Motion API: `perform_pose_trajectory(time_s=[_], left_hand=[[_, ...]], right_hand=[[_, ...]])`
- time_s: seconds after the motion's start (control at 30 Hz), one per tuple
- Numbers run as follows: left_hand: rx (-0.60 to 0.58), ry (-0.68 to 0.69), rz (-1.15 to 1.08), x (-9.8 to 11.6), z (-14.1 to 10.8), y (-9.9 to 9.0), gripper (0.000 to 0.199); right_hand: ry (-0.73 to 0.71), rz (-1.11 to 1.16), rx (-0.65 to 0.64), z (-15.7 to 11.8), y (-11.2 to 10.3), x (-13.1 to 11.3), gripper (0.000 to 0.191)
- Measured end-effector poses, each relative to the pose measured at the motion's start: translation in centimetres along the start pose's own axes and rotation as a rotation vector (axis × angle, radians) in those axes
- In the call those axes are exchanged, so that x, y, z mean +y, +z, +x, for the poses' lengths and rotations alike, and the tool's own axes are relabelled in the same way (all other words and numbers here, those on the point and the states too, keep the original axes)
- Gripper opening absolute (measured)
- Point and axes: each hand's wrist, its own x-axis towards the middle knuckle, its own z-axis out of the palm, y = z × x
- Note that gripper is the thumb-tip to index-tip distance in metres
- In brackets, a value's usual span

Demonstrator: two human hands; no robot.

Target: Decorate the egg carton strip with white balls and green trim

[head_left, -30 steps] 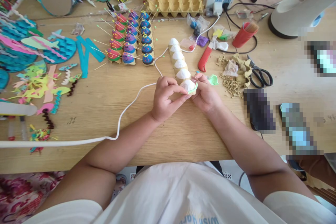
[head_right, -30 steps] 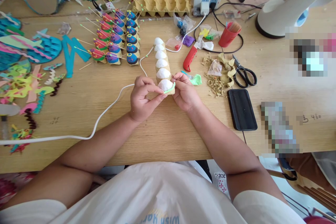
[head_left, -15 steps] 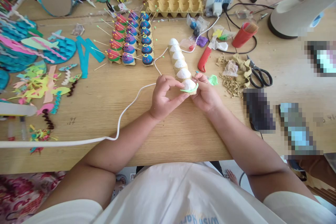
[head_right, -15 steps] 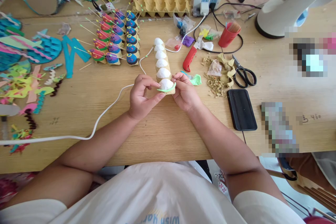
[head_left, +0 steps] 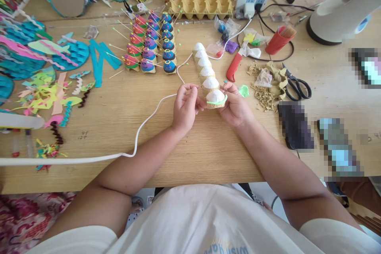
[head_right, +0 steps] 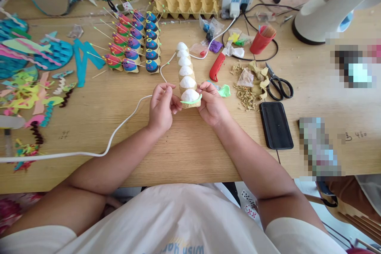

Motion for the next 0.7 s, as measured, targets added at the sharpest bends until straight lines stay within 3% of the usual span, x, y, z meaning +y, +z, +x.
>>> perform_pose_trajectory(time_s=[0.2, 0.37, 0.57, 0.7], left_hand=[[-0.027, -0.300, -0.186, 0.3, 0.6, 0.6, 0.026], [-0.111, -0.403, -0.388, 0.6, 1.5, 0.3, 0.016], [-0.093, -0.549, -0.500, 0.9, 1.8, 0.3, 0.017], [-0.070, -0.561, -0.506, 1.1, 1.9, 0.5, 0.016]], right_hand=[[-0.002, -0.019, -0.001, 0.0, 0.0, 0.1, 0.028], [-0.028, -0.005, 0.039, 0.0, 0.2, 0.2, 0.023], [-0.063, -0.026, 0.012, 0.0, 0.1, 0.5, 0.023], [-0.047, -0.063, -0.015, -0.1, 0.2, 0.4, 0.022]])
